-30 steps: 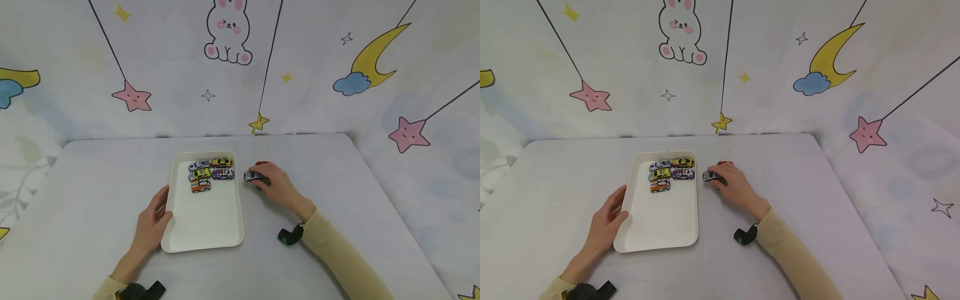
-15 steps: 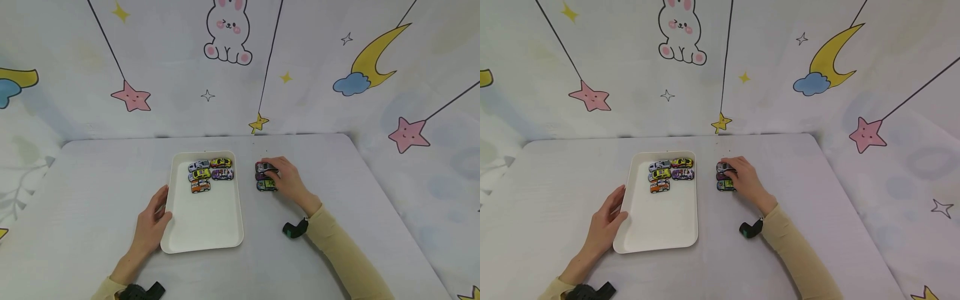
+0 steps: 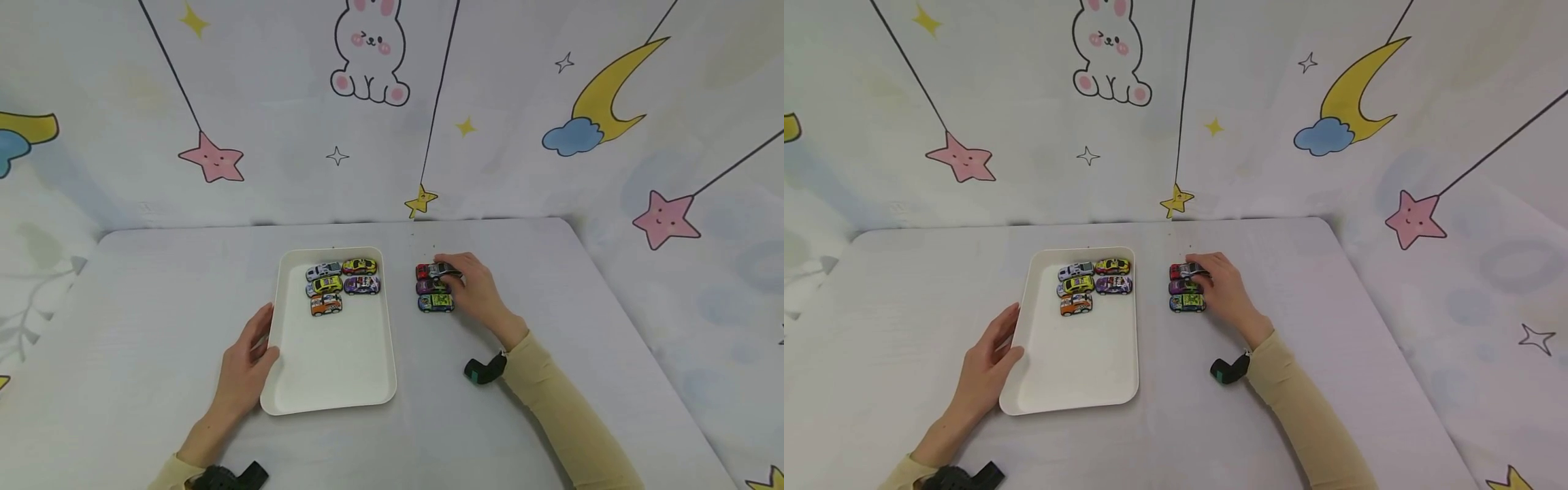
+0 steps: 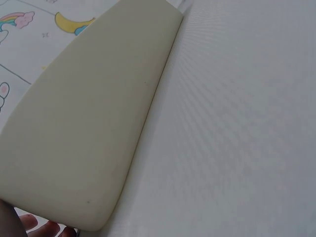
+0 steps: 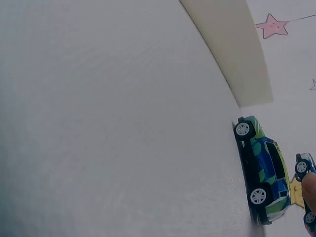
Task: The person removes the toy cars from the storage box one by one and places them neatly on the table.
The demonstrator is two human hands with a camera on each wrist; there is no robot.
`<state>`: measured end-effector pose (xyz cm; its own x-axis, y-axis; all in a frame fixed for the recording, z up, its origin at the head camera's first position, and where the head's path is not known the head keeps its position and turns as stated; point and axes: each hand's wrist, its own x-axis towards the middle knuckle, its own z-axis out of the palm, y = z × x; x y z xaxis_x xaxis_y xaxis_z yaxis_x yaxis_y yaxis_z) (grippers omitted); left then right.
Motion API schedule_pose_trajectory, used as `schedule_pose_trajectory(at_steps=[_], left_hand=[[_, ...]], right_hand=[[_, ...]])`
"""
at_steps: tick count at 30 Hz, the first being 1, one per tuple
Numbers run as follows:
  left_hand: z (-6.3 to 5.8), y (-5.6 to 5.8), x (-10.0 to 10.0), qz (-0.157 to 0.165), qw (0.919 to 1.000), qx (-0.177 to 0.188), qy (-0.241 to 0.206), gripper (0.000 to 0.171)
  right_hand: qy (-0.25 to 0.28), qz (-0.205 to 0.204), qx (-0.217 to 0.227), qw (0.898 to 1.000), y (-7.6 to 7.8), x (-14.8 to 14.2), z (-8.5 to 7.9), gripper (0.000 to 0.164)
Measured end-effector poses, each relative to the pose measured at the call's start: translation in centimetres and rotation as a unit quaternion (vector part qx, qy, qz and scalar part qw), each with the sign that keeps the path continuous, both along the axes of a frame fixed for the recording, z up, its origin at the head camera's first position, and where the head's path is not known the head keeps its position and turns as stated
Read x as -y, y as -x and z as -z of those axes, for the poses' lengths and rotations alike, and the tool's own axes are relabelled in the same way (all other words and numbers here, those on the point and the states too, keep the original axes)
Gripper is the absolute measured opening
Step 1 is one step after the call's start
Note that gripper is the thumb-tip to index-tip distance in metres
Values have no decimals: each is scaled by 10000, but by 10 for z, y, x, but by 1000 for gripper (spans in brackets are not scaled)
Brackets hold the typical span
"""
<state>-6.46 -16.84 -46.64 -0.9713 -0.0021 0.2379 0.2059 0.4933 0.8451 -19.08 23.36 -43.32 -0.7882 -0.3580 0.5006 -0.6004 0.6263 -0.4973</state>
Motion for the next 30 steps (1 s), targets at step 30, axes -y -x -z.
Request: schedule_pose_trajectory(at_steps=[30], left_hand=[[0, 0, 1, 38, 10000, -59, -3, 69]], right_hand=[[40, 741, 381, 9965, 11, -23, 32, 44]])
